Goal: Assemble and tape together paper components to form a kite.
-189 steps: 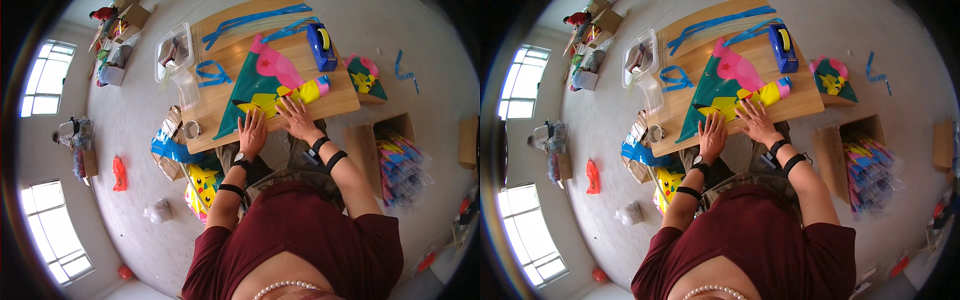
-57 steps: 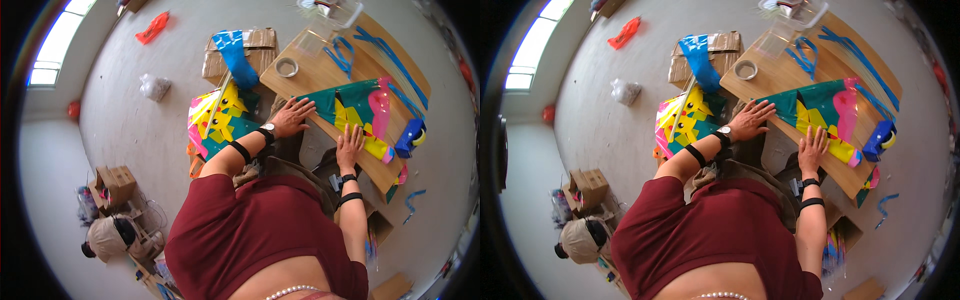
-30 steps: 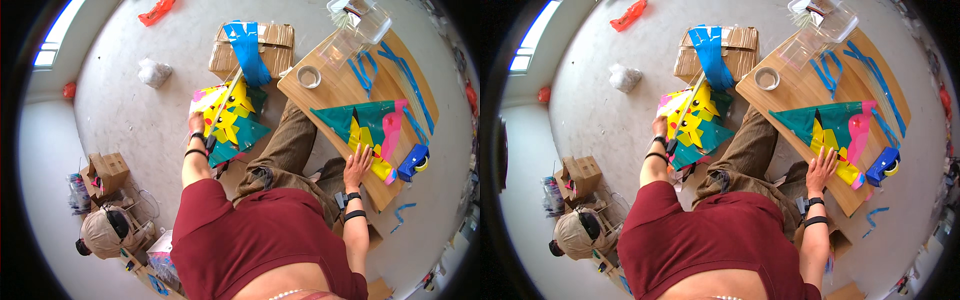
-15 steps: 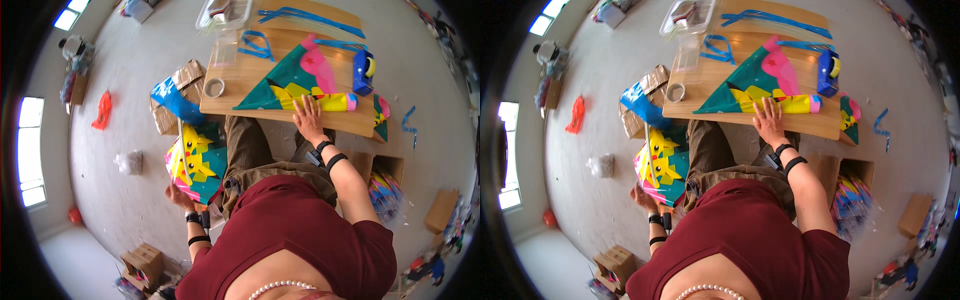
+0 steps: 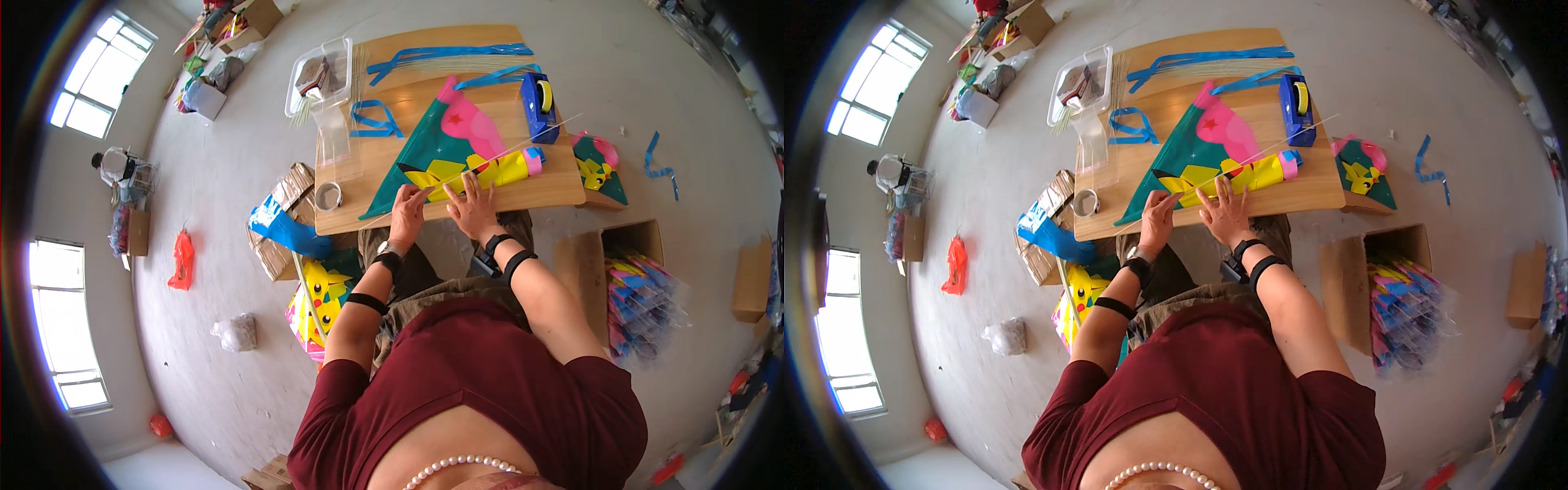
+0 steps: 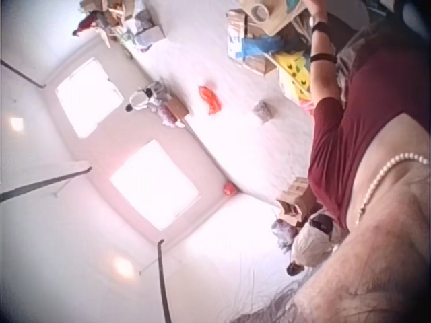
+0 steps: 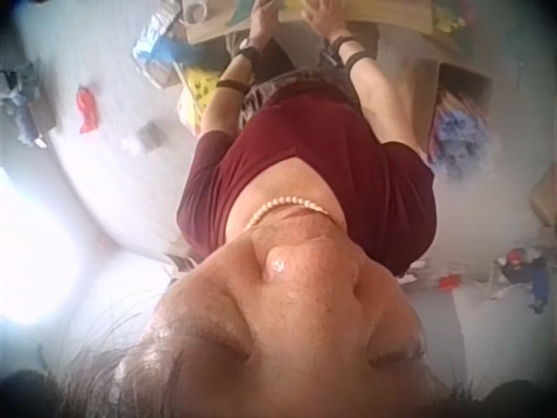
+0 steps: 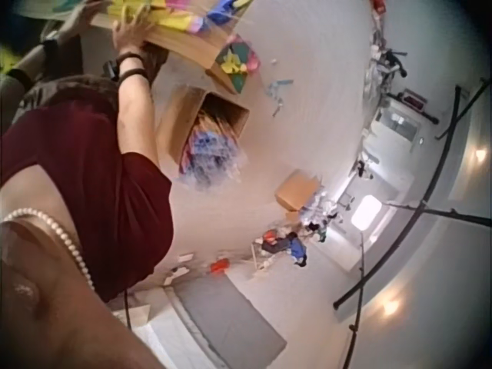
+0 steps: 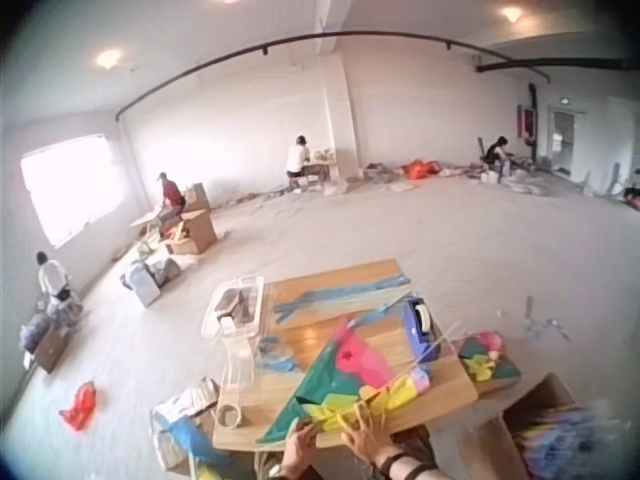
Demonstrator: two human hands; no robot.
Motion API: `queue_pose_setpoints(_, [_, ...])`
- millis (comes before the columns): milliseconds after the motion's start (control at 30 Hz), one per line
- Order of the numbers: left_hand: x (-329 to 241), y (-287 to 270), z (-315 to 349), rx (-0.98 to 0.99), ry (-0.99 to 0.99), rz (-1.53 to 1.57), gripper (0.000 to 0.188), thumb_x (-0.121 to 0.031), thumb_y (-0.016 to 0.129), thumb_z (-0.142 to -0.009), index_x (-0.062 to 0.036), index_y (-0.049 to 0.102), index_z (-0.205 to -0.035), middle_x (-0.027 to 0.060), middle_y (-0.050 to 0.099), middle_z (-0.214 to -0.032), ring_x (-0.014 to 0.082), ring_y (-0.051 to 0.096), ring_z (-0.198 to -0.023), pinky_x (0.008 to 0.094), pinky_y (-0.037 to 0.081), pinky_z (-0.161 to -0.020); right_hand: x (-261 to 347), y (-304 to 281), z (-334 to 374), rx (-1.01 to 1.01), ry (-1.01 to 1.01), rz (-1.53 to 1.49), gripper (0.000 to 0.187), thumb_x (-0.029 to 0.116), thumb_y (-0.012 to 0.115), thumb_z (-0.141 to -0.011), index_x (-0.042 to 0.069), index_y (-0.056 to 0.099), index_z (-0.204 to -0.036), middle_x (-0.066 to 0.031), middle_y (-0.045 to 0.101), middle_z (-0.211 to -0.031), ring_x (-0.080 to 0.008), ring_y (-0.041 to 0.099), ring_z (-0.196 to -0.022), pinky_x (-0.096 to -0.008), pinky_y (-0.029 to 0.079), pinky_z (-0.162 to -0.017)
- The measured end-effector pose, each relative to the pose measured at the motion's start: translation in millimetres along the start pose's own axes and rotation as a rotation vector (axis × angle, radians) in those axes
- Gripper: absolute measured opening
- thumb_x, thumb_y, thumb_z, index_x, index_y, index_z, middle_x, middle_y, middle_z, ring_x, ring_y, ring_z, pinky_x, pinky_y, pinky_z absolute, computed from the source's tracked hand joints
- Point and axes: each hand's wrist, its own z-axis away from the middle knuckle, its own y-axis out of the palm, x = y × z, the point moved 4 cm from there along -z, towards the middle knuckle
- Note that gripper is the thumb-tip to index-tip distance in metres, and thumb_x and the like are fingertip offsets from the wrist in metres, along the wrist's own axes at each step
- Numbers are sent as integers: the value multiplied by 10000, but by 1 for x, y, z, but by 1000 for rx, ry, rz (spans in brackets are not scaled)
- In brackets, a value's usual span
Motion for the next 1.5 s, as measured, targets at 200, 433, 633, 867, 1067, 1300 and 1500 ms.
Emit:
queue_pose_setpoints(200, [17, 21, -8, 57, 108, -48, 293, 15, 632, -903, -103, 751, -1144, 129, 572, -938, 297, 615, -869, 372, 520, -754, -1, 3, 0, 6, 33, 34, 554, 453, 471, -1019, 352, 398, -1559, -164, 266, -1639, -348, 176, -1548, -739, 133, -1157])
queue_pose_setpoints(433, [33, 28, -11, 86, 74, -93, 373, 39, 631, -813, -114, 755, -1130, 124, 580, -944, 322, 585, -939, 417, 509, -828, -1, 2, -1, 29, 61, -22, 609, 440, 514, -993, 150, 429, -1521, -169, 247, -1645, -366, 184, -1542, -713, 102, -1181])
queue_pose_setpoints(633, [48, 20, -4, 118, 114, -200, 386, 14, 602, -767, -109, 770, -1092, 101, 566, -916, 304, 559, -944, 405, 468, -867, 0, 5, -3, 17, 36, -63, 583, 416, 603, -949, 100, 512, -1430, -203, 328, -1564, -386, 252, -1501, -706, 105, -1188])
queue_pose_setpoints(867, [45, 16, 3, 161, 115, -292, 402, -34, 593, -790, -135, 738, -1151, 68, 556, -968, 275, 542, -989, 383, 450, -884, -5, 6, 1, -79, -21, -3, 558, 461, 611, -961, 79, 561, -1365, -208, 406, -1461, -405, 393, -1369, -722, 197, -1147])
queue_pose_setpoints(1067, [37, 14, 5, 224, 111, -342, 443, -29, 595, -807, -132, 717, -1221, 67, 532, -995, 268, 530, -999, 375, 446, -896, -3, 9, 0, -78, -55, 31, 592, 475, 609, -964, 86, 515, -1399, -175, 407, -1483, -379, 375, -1391, -729, 194, -1148])
queue_pose_setpoints(1300, [49, 4, 7, 219, 161, -356, 448, -33, 602, -807, -141, 715, -1227, 58, 544, -1005, 262, 540, -1006, 377, 448, -896, -3, 10, -1, -56, -44, 1, 573, 451, 617, -964, 85, 520, -1395, -160, 406, -1490, -360, 319, -1465, -742, 184, -1142])
queue_pose_setpoints(1500, [56, -10, 12, 237, 188, -379, 455, -26, 615, -796, -149, 715, -1223, 61, 555, -998, 267, 554, -1005, 381, 465, -896, -4, 8, 0, -43, -26, -4, 562, 448, 603, -973, 80, 525, -1390, -162, 396, -1503, -332, 325, -1477, -758, 169, -1135])
